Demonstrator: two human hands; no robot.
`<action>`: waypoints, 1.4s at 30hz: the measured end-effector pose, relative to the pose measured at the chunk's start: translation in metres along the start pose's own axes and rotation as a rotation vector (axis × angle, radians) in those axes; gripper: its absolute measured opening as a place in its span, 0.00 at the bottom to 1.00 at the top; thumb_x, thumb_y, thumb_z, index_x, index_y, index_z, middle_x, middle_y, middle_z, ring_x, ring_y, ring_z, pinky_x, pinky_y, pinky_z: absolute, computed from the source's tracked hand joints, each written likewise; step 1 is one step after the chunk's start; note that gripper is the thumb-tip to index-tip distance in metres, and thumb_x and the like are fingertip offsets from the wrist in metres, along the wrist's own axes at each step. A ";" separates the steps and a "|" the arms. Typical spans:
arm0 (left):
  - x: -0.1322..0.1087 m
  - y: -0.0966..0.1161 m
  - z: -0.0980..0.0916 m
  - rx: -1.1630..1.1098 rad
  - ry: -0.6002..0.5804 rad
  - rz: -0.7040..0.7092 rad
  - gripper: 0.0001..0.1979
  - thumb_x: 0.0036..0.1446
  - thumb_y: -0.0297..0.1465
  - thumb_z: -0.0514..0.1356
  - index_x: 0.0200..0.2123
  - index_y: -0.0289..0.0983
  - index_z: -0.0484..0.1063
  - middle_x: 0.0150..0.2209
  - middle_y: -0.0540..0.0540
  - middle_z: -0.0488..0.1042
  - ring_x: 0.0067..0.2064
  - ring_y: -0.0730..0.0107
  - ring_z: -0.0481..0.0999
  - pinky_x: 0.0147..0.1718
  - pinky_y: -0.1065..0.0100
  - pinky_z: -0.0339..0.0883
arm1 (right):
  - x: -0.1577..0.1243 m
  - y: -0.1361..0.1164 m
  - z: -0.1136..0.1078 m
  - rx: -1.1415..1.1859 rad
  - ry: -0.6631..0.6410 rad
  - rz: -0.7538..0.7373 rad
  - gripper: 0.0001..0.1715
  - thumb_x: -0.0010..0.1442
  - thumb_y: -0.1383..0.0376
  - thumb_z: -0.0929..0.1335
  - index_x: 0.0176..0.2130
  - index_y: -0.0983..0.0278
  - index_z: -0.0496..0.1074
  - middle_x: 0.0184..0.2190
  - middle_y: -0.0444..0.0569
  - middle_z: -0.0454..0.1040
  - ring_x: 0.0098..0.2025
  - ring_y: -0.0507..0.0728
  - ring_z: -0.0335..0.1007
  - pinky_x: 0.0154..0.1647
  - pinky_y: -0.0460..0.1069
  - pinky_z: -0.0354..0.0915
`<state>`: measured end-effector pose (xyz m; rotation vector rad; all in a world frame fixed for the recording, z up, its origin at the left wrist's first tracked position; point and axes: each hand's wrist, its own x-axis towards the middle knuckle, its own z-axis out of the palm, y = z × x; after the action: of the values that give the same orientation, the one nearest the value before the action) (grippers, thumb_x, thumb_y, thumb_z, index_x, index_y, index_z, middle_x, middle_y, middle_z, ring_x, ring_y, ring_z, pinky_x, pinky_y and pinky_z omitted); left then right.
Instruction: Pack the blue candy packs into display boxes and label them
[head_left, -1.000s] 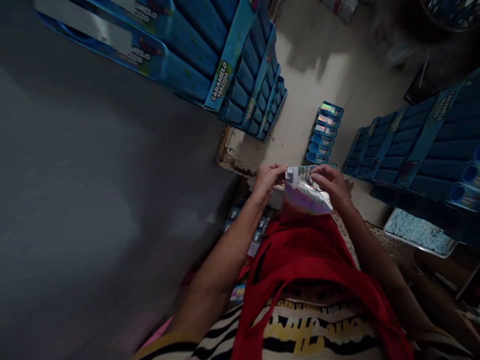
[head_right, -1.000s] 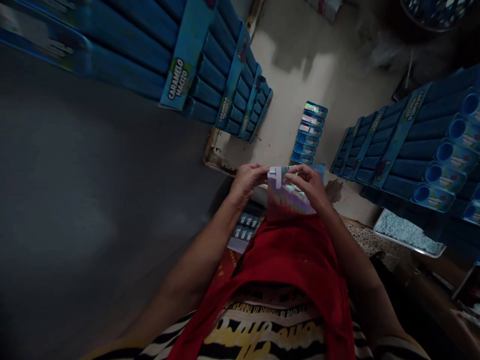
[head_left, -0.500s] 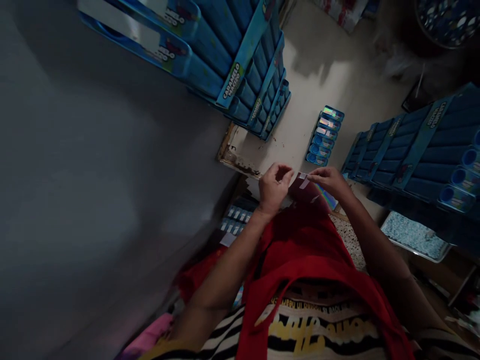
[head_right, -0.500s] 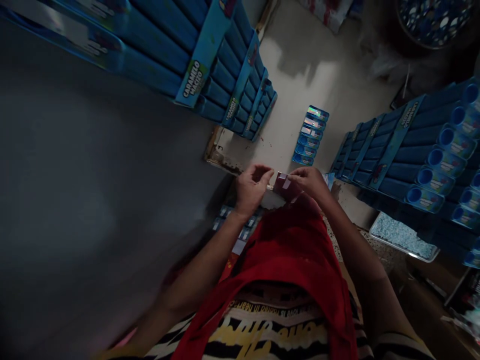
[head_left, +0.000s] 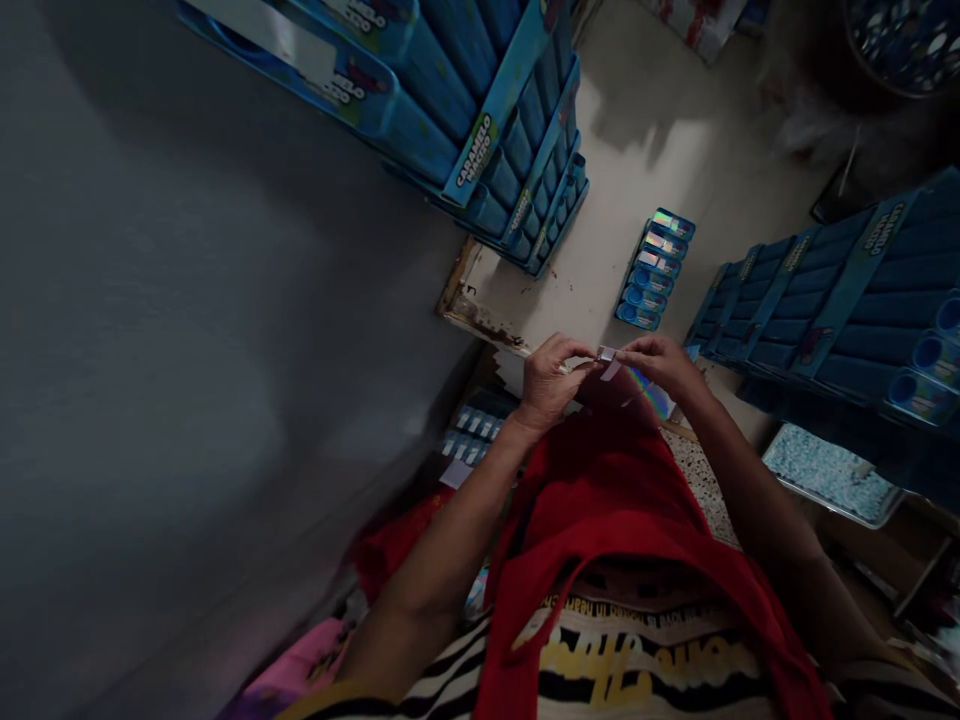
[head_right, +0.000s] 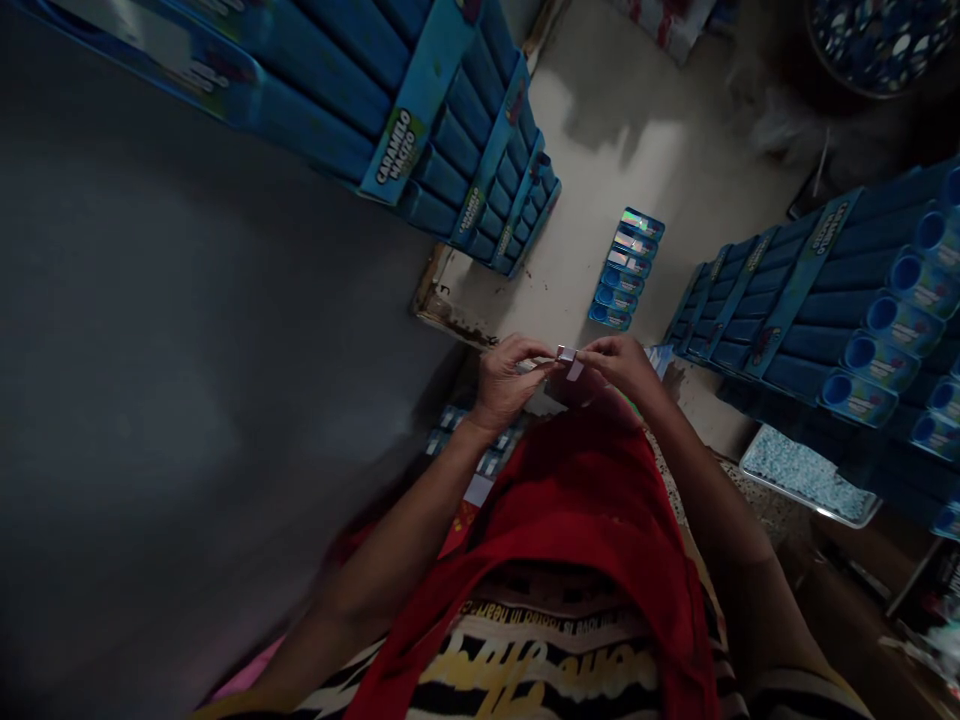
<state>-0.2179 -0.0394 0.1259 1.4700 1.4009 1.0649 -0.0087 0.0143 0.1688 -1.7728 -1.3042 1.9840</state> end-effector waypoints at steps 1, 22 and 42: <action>0.000 0.000 0.000 -0.013 -0.002 0.004 0.04 0.59 0.29 0.72 0.35 0.40 0.80 0.34 0.49 0.80 0.37 0.68 0.79 0.39 0.68 0.72 | 0.000 0.000 0.001 -0.001 -0.003 0.007 0.30 0.47 0.40 0.74 0.30 0.65 0.78 0.19 0.39 0.65 0.25 0.50 0.55 0.27 0.47 0.52; 0.006 0.007 -0.015 -0.024 -0.187 -0.160 0.04 0.59 0.32 0.69 0.32 0.41 0.79 0.34 0.47 0.78 0.39 0.65 0.77 0.39 0.67 0.70 | 0.003 0.001 0.005 0.011 -0.026 -0.004 0.35 0.44 0.37 0.76 0.29 0.66 0.79 0.21 0.41 0.68 0.26 0.50 0.57 0.28 0.47 0.52; 0.015 -0.013 -0.001 -0.057 -0.366 -0.793 0.08 0.45 0.34 0.71 0.24 0.38 0.76 0.25 0.51 0.70 0.29 0.69 0.67 0.31 0.68 0.58 | 0.005 0.005 0.036 -1.020 0.246 0.131 0.22 0.75 0.57 0.61 0.49 0.63 0.81 0.44 0.62 0.85 0.45 0.65 0.82 0.40 0.51 0.62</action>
<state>-0.2226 -0.0240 0.1146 0.8611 1.4629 0.3114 -0.0401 -0.0025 0.1582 -2.4064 -2.3772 1.0808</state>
